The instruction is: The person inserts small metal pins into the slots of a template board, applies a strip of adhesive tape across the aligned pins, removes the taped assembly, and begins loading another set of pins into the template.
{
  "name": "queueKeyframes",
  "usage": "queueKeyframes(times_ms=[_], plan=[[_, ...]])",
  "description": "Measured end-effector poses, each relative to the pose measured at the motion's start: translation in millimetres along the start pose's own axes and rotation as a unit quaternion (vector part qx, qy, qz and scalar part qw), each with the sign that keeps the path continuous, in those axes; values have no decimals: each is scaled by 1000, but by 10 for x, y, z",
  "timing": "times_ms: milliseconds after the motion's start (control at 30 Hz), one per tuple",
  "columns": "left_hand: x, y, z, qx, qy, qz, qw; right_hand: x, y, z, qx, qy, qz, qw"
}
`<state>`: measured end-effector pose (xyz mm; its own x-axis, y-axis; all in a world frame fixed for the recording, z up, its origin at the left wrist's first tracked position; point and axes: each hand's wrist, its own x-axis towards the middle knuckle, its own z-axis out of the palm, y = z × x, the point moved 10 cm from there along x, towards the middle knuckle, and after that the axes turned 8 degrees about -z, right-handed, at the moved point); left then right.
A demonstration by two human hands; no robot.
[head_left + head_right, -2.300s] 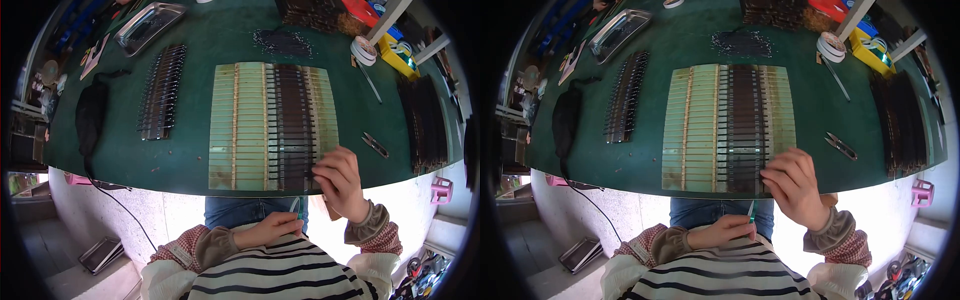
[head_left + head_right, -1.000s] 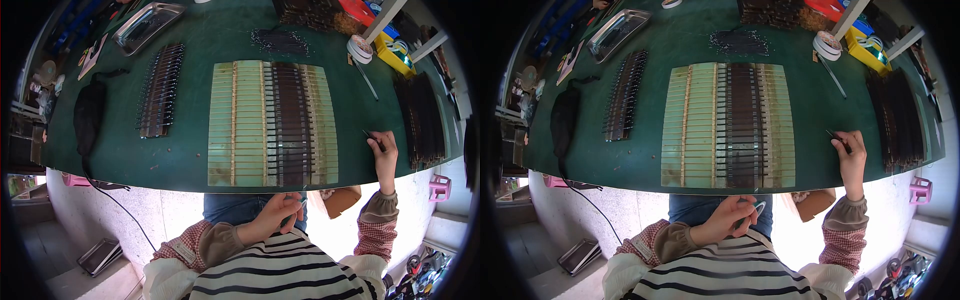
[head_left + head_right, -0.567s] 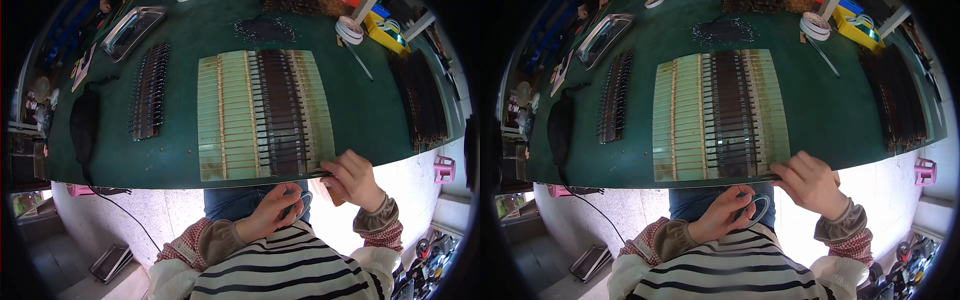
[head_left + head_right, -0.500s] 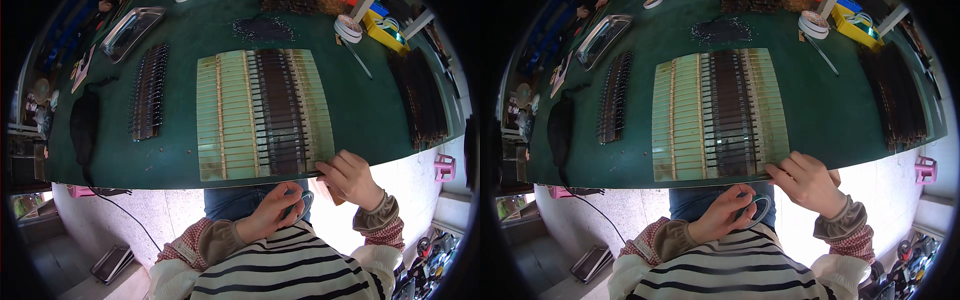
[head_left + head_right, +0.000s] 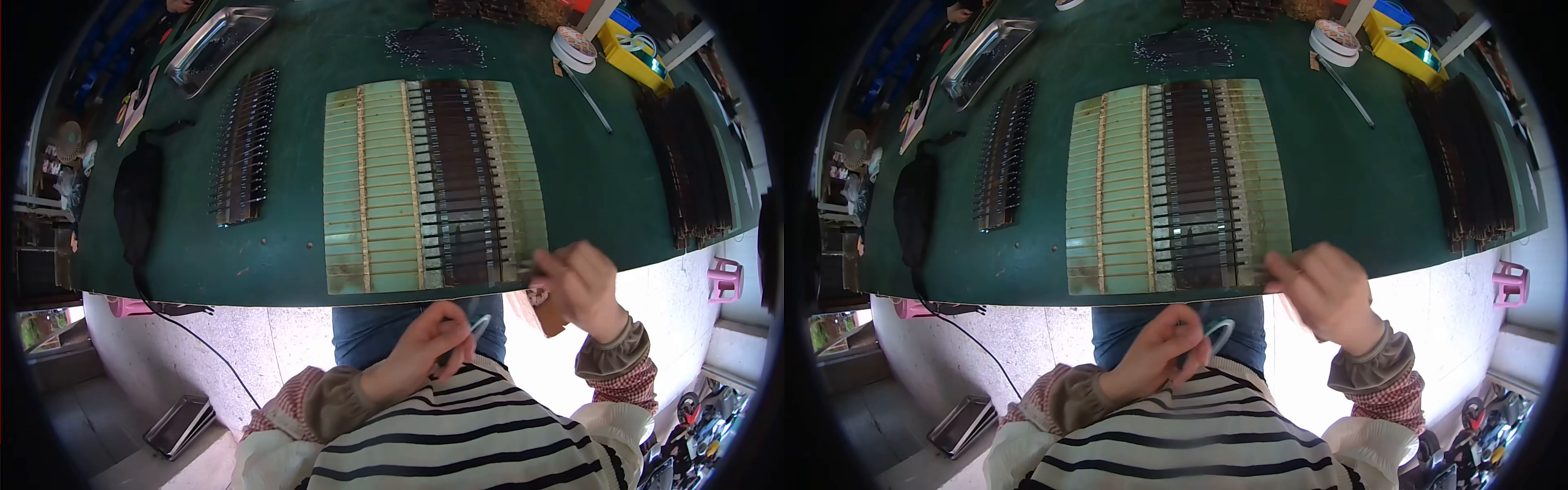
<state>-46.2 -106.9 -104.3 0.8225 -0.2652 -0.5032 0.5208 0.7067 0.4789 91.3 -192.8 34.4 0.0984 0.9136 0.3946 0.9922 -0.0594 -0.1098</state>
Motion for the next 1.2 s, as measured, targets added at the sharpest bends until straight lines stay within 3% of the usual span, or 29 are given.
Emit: queueKeyframes(times_ms=[100, 233, 367, 400, 500, 633, 733, 767, 833, 900, 967, 1033, 1200], plan=[[-443, 222, -306, 70, 97, 83, 989, -276, 606, -94, 15, 59, 160, 985], [-1170, 572, -805, 74, 298, 145, 940, -490, 1144, -126, -57, 68, 247, 965], [-1525, 702, -1227, -44, 433, 170, 884, -344, 1188, -181, -66, 98, 221, 968], [-1500, 717, -1315, -14, 446, 155, 882, -267, 1171, -204, -62, 102, 210, 970], [-1389, 792, -1391, 25, 415, 216, 883, 100, 1072, -150, 8, 89, 216, 972], [-1418, 813, -1337, 25, 410, 224, 884, 769, 907, -75, 9, 68, 81, 994], [-1799, 767, -1432, 160, 565, 345, 732, 1152, 1049, 127, 52, 58, 41, 996], [-1899, 736, -1350, 156, 558, 398, 711, 1256, 1117, 215, 70, 51, 30, 996], [-1919, 824, -848, 290, 484, 521, 640, 1432, 1310, 433, 126, 31, 45, 991], [-1507, 788, -296, 496, 334, 490, 634, 1596, 1393, 636, 145, 15, 41, 989], [-982, 662, 241, 612, 153, 461, 624, 1747, 1409, 830, 126, 6, 18, 992], [-559, 416, 524, 686, 60, 419, 592, 1815, 1393, 930, 58, 18, 5, 998], [-193, 365, 676, 735, 55, 367, 567, 1961, 1382, 985, -3, 8, 39, 999]])
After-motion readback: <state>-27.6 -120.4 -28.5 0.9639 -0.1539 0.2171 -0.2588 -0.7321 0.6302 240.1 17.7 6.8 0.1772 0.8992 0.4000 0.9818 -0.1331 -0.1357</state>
